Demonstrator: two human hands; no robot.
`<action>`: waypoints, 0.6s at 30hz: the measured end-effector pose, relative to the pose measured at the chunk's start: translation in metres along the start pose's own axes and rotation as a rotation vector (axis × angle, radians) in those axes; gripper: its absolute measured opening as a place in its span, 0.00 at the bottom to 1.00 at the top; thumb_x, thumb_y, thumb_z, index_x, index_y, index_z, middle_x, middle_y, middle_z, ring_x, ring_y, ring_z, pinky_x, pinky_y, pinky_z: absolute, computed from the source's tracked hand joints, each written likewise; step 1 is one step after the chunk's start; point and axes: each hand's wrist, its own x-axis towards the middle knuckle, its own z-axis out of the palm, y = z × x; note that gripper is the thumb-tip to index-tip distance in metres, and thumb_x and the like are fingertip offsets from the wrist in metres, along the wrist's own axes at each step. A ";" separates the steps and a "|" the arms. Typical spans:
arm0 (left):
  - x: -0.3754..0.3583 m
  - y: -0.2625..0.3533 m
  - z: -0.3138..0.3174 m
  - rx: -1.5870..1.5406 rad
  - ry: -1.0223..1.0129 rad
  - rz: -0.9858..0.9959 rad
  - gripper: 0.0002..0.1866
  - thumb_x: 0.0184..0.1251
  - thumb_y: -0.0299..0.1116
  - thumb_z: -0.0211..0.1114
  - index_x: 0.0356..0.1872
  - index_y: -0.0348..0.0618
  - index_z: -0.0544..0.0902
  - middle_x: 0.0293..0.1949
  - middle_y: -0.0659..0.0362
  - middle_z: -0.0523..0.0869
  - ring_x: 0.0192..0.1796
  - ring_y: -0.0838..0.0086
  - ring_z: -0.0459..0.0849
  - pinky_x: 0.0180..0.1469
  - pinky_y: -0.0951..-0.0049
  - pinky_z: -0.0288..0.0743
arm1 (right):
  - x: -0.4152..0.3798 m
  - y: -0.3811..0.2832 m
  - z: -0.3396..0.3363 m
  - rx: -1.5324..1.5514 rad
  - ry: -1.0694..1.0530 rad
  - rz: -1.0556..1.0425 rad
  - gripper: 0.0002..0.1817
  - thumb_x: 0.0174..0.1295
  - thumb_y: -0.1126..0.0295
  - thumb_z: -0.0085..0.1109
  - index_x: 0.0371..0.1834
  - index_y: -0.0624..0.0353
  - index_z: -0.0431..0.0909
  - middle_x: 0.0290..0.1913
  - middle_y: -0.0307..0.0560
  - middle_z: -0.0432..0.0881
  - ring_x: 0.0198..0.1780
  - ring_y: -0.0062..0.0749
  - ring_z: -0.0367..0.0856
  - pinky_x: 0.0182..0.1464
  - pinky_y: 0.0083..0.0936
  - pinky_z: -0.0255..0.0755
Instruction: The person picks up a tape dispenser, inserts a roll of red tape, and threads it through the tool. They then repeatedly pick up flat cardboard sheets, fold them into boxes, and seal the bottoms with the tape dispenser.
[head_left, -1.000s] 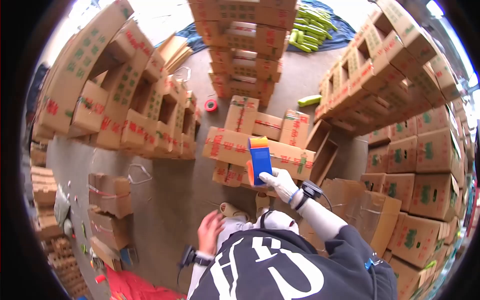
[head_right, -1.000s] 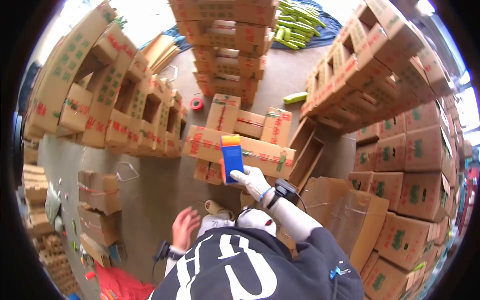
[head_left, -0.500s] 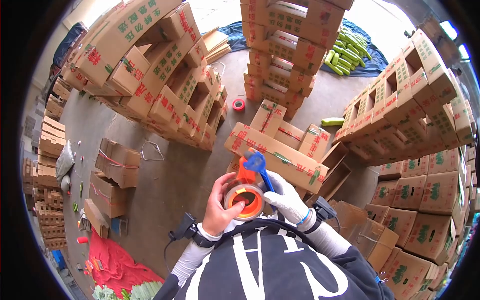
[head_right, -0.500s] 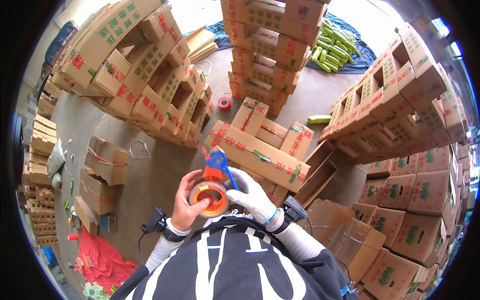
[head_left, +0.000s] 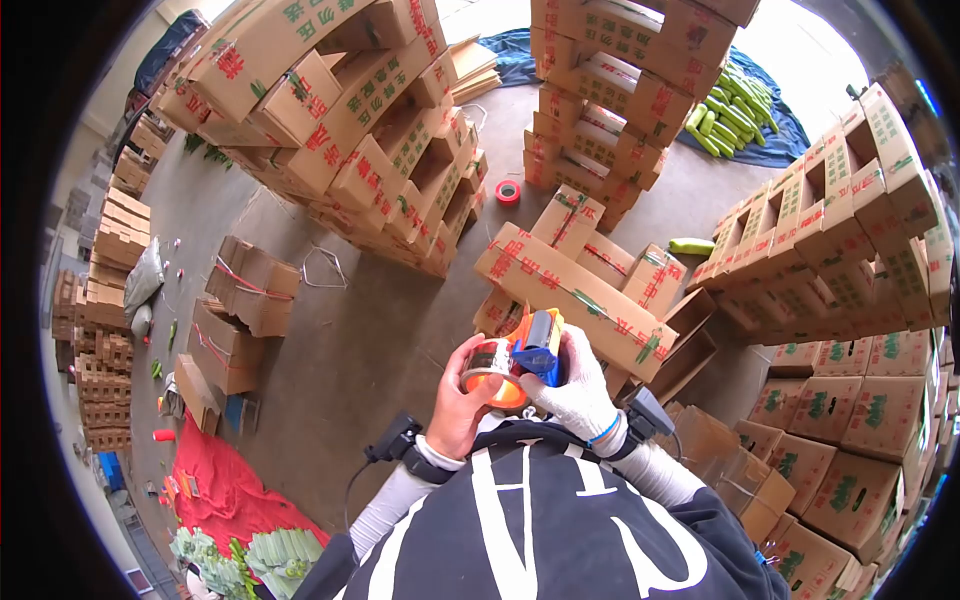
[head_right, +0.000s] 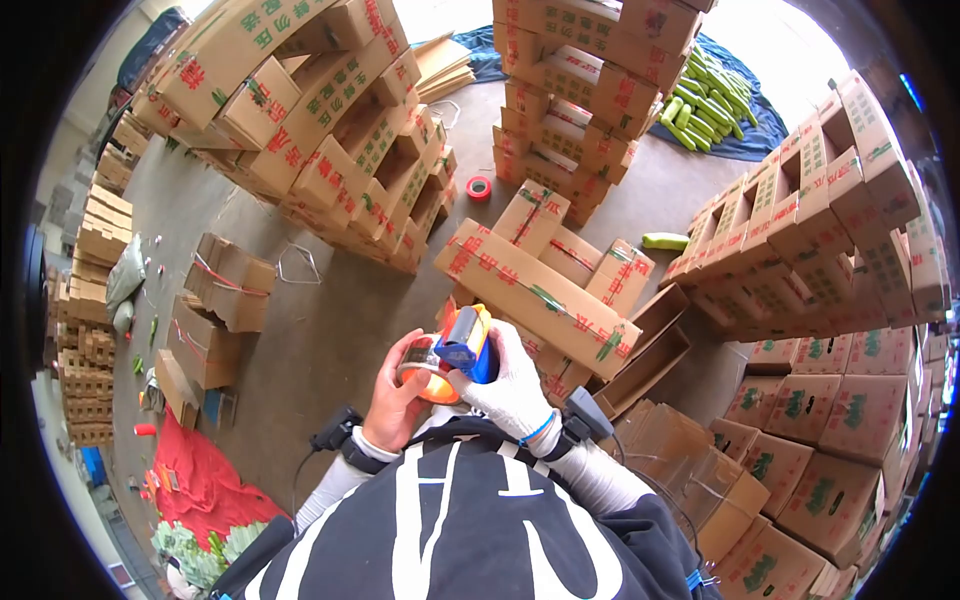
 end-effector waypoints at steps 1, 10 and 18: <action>0.001 -0.008 0.000 -0.038 0.027 0.017 0.36 0.69 0.27 0.72 0.75 0.41 0.64 0.65 0.54 0.78 0.63 0.67 0.82 0.64 0.63 0.82 | -0.002 0.002 0.001 -0.026 0.016 -0.011 0.35 0.54 0.68 0.74 0.66 0.60 0.68 0.55 0.47 0.79 0.59 0.30 0.79 0.63 0.30 0.74; 0.003 -0.015 -0.018 0.070 0.006 0.050 0.35 0.62 0.17 0.73 0.70 0.40 0.70 0.63 0.56 0.80 0.62 0.69 0.83 0.63 0.65 0.82 | -0.017 0.008 0.003 0.044 0.063 0.011 0.37 0.55 0.70 0.74 0.68 0.60 0.66 0.57 0.46 0.78 0.59 0.29 0.77 0.64 0.30 0.72; 0.003 -0.011 -0.022 0.277 -0.053 -0.028 0.31 0.64 0.19 0.71 0.69 0.41 0.73 0.62 0.56 0.81 0.60 0.69 0.84 0.62 0.68 0.82 | -0.030 0.023 -0.011 -0.145 0.127 -0.067 0.38 0.52 0.69 0.76 0.68 0.61 0.69 0.58 0.48 0.80 0.60 0.30 0.80 0.65 0.29 0.73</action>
